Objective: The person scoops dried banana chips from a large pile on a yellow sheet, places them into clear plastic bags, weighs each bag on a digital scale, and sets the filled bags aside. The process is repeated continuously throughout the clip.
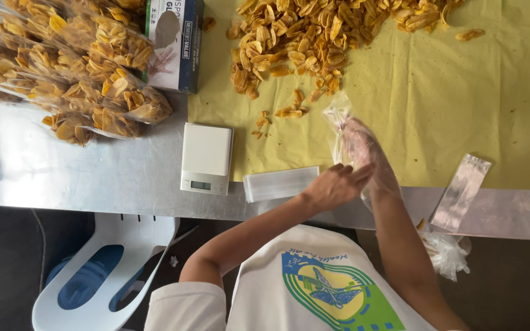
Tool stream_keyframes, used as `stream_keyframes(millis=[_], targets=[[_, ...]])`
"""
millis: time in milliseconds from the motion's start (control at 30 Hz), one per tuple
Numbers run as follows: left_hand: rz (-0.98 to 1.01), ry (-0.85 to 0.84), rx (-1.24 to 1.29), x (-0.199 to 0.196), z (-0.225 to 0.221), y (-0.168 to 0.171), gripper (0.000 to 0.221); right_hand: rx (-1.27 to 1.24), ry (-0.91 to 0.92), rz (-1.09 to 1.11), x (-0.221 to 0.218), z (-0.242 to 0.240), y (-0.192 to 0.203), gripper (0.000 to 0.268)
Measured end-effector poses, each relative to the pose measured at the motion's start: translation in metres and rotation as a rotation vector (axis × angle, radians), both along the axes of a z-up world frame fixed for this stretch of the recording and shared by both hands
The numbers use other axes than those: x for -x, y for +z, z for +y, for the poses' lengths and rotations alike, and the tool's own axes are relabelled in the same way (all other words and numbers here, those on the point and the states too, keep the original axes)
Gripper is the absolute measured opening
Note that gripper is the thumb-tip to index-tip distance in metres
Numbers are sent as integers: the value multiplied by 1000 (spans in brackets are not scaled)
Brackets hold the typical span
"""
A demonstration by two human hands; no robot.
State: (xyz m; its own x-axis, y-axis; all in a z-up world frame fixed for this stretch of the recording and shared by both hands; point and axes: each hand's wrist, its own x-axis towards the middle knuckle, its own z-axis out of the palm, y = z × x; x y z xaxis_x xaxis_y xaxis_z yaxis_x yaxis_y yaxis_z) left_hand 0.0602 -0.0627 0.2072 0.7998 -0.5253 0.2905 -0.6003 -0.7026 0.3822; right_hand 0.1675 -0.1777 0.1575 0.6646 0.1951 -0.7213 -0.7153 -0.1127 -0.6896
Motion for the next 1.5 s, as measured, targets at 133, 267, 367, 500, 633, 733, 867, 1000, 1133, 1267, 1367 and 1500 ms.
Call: stream_keyframes(millis=[133,267,367,500,633,733,867,1000,1133,1267,1367,1500], targets=[[-37,2,49,-10,9,8,46,-224,-378,-115,0,9,-10,58],[52,173,-24,-37,15,-14,61,-158,-36,-707,17,10,-46,50],[49,155,33,-32,6,-44,51,-401,-167,-512,3,-20,-72,34],[57,47,-63,-8,-8,-35,50,-637,-333,-268,-22,-30,-70,22],[57,198,71,-24,-8,-3,56,-447,-303,-410,1,-5,-43,29],[-49,188,10,-38,-9,-19,54,-372,-167,-508,10,0,-30,35],[112,-36,-191,-26,-25,-33,35,-428,-112,-321,-22,-4,-14,43],[162,283,-91,-68,-25,-28,64,-770,141,-342,-23,-9,-23,52],[454,780,191,-118,35,-10,47,-707,234,-88,-84,-66,-83,47],[396,839,1,-132,65,29,46,-703,-380,-315,-212,-178,-156,52],[338,886,6,-144,69,48,62,-828,-652,-391,-277,-239,-193,60],[433,994,81,-166,63,51,71,-1593,-365,-328,-344,-243,-208,71]])
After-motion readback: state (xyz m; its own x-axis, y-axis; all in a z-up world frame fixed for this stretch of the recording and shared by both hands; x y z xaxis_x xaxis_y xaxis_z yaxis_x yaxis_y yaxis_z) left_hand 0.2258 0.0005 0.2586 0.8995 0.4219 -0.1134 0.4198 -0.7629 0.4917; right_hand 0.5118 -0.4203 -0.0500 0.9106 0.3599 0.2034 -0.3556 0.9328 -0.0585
